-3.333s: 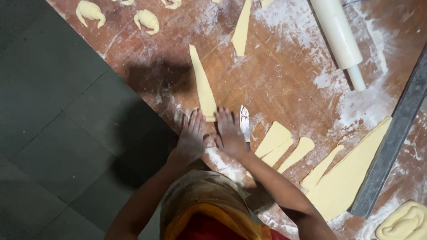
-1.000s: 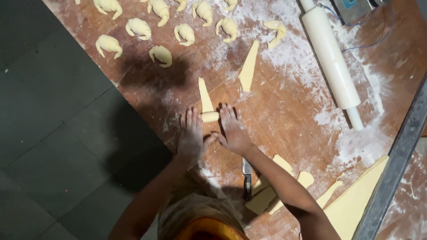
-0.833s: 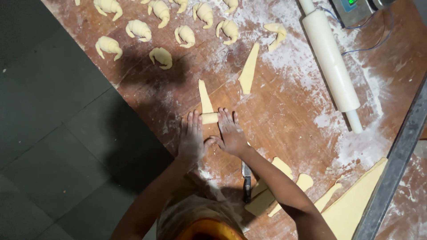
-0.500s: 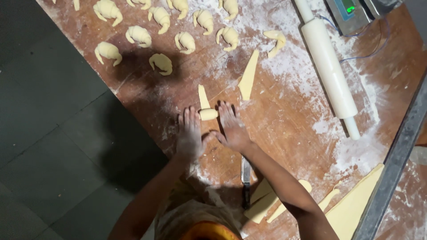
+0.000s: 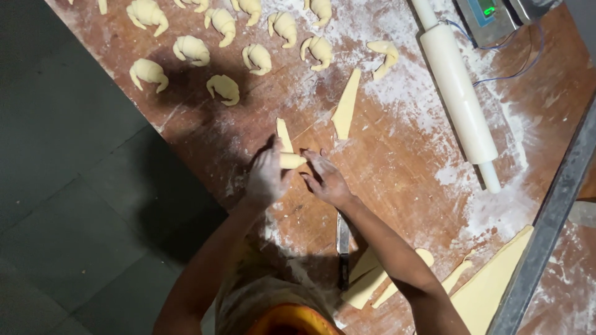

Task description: Rolling and shaping croissant dough on a floured table.

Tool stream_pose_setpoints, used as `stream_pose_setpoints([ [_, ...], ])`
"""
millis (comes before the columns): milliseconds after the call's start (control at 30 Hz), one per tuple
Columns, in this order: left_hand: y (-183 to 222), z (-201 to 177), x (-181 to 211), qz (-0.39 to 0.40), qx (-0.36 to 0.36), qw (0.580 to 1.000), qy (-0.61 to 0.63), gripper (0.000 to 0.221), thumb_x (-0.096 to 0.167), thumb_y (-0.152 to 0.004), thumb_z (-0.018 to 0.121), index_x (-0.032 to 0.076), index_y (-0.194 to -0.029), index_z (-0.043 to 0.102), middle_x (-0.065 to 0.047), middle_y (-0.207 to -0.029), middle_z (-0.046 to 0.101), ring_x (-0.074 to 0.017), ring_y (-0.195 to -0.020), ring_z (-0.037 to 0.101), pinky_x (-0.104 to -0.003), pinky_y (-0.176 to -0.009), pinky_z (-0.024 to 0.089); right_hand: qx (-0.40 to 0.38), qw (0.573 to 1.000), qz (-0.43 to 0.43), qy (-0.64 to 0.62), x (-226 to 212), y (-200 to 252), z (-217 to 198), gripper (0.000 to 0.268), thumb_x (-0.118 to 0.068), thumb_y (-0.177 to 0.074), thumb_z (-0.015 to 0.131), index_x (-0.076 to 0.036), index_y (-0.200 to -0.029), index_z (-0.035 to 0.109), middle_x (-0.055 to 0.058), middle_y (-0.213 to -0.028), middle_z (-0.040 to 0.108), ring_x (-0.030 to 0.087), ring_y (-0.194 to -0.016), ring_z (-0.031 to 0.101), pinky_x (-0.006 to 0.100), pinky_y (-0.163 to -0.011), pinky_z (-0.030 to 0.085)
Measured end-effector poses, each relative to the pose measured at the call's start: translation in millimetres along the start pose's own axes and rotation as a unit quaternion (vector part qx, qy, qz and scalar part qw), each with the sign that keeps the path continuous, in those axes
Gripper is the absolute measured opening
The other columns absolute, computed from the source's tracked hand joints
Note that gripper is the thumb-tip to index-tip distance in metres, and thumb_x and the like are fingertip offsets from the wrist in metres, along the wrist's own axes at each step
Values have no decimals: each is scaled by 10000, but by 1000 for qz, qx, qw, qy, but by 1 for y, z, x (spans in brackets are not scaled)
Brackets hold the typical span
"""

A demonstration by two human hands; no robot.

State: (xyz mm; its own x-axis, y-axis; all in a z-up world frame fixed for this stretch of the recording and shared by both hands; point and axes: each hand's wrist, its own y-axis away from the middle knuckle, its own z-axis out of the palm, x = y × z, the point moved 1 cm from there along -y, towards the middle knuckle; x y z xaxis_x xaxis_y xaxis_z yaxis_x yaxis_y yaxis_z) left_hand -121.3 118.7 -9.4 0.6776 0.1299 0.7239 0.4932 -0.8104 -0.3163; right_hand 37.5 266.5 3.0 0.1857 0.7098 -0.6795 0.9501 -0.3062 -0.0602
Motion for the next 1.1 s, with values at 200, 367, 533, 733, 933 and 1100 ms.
stream_pose_setpoints([
  [200, 0, 4, 35, 43, -36, 992, -111, 398, 142, -724, 802, 71, -1069, 617, -153, -1032, 562, -360, -976, 590, -476, -850, 515, 145, 973, 151, -92, -7, 40, 13, 679, -199, -916, 794, -46, -1498, 480, 142, -1492, 606, 266, -1420, 577, 373, -1191, 451],
  [367, -1, -6, 56, -113, -159, 978, 73, 397, 196, -736, 852, 53, -1048, 653, -136, -986, 641, -262, -900, 636, -378, -796, 541, 186, 913, 48, -359, -22, 68, 30, 859, -216, -898, 843, 23, -1550, 338, 147, -1575, 461, 214, -1478, 424, 369, -1226, 340],
  [533, -9, -40, 95, -239, -351, 807, 410, 392, 279, -893, 748, 40, -1192, 664, -78, -1004, 718, -131, -922, 663, -274, -809, 550, 136, 903, 75, -402, -33, 92, 45, 793, -238, -868, 889, 47, -1494, 494, 112, -1332, 644, 183, -1223, 597, 338, -1079, 490],
  [733, 18, -64, 94, -280, -368, 811, 358, 319, 242, -1013, 616, 9, -1229, 641, -49, -1045, 681, -90, -913, 613, -254, -790, 516, 75, 869, 247, -423, -96, 122, -14, 436, -300, -865, 762, 4, -1174, 718, 26, -1049, 734, 149, -700, 629, 313, -624, 505],
  [933, 15, -87, 136, -292, -408, 709, 495, 349, 319, -1097, 541, -6, -1205, 608, -83, -999, 661, -118, -842, 619, -266, -667, 505, 98, 873, 273, -392, -107, 154, -12, 232, -203, -915, 738, -9, -1038, 770, 68, -867, 692, 120, -756, 616, 309, -651, 500],
  [1100, 4, -92, 169, -294, -443, 722, 444, 378, 306, -1014, 569, 40, -1280, 608, -31, -1051, 688, -92, -910, 652, -254, -752, 556, 133, 878, 277, -367, -119, 143, -11, 263, -224, -927, 719, -29, -1101, 750, 58, -946, 755, 113, -854, 657, 275, -766, 554],
])
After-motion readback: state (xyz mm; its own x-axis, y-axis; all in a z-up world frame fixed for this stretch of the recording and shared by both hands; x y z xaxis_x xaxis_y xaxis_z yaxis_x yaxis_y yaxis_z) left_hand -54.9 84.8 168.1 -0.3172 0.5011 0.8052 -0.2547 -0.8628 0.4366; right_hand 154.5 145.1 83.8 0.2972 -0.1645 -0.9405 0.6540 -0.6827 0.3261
